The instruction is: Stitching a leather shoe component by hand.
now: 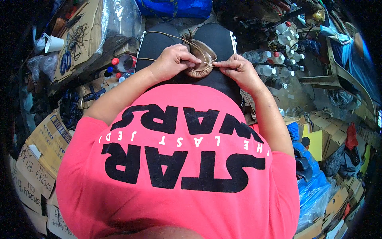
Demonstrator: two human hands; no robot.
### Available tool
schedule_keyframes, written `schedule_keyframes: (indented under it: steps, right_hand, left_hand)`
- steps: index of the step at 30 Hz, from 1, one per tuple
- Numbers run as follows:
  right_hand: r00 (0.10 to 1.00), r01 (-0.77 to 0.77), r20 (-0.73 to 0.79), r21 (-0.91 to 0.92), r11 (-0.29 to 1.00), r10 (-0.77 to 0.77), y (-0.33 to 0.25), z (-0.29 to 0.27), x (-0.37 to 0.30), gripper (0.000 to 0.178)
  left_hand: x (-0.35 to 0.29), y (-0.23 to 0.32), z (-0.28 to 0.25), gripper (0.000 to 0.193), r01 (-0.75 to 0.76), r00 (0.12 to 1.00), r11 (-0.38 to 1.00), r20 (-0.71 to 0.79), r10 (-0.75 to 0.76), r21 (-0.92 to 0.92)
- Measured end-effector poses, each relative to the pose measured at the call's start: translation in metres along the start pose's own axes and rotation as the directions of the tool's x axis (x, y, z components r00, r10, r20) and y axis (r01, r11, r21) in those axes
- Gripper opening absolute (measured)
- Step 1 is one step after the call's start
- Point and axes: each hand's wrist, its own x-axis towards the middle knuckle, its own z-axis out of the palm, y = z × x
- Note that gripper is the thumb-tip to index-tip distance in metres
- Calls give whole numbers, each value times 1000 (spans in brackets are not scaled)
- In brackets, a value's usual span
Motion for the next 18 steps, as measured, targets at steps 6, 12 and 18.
schedule_keyframes:
  steps: [6,12,18]
  right_hand:
    - [1000,-10,-3,14,1000,10,1,1,-1,29]
    - [1000,-16,10,40,999,16,1,0,0,28]
    - [999,49,-23,33,998,-49,8,1,1,30]
  left_hand:
    - [0,-2,-1,25,-18,1000,999,23,19,-28]
    - [-1,-2,-2,29,-2,999,999,39,3,-36]
    - [0,-2,-3,29,5,999,1000,52,-5,-9]
